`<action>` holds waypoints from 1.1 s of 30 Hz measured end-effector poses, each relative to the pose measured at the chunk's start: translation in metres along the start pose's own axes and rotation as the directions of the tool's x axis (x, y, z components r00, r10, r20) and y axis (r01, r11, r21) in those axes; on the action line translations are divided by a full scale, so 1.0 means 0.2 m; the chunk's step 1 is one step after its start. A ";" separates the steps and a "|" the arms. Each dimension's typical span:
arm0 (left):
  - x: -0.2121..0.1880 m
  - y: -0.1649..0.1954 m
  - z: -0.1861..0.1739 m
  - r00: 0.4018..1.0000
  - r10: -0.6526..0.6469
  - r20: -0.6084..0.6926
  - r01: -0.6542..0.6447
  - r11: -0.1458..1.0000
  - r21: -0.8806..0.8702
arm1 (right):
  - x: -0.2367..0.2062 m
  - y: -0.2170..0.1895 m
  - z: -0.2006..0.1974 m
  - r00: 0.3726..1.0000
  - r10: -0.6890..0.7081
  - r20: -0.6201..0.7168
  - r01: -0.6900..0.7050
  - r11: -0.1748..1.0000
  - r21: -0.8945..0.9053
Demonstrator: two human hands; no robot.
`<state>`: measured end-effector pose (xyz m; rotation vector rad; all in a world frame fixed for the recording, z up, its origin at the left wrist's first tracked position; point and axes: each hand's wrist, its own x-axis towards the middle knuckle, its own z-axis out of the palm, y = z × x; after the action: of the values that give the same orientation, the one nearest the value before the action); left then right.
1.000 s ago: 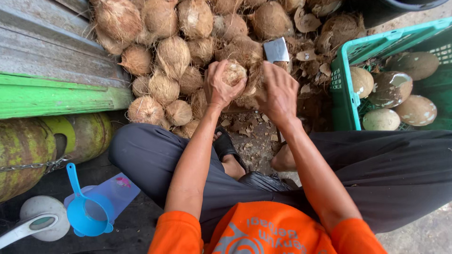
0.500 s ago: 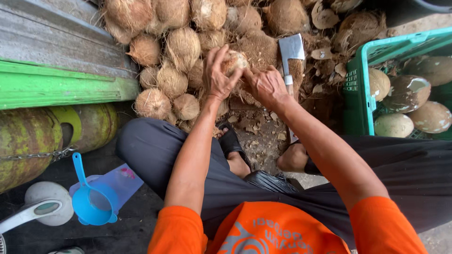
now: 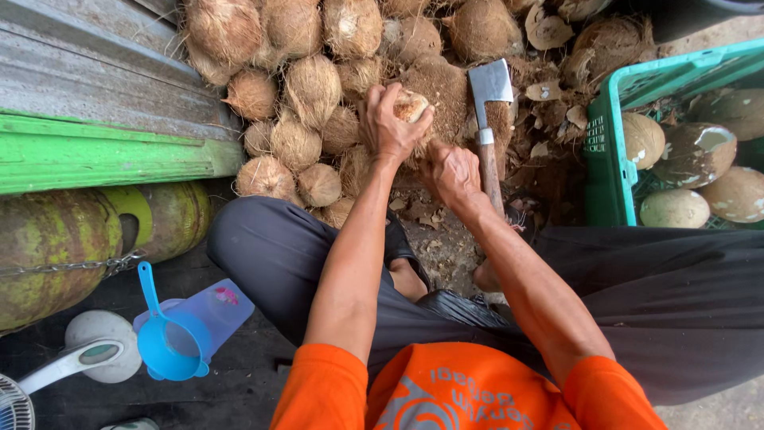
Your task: The person sits on the ground and uses a machete to strip the fibrous husk off coconuts one at a time, chopping the husk against the blade and pulling it away by hand. Husked coconuts are placed into a green plastic crate beside them, and discarded husks pile on the ground.
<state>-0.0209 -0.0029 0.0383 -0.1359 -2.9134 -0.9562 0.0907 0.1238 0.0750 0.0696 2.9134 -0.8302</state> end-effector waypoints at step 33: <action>0.22 0.06 -0.17 0.816 -0.463 0.346 0.505 0.862 -0.039 | -0.77 -0.07 -0.12 0.971 0.086 0.222 -0.107 0.990 0.087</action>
<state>-0.0630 -0.0105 0.0763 0.5289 -3.2614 -1.3034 0.2410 0.1227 0.1198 0.1201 2.6423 -0.9033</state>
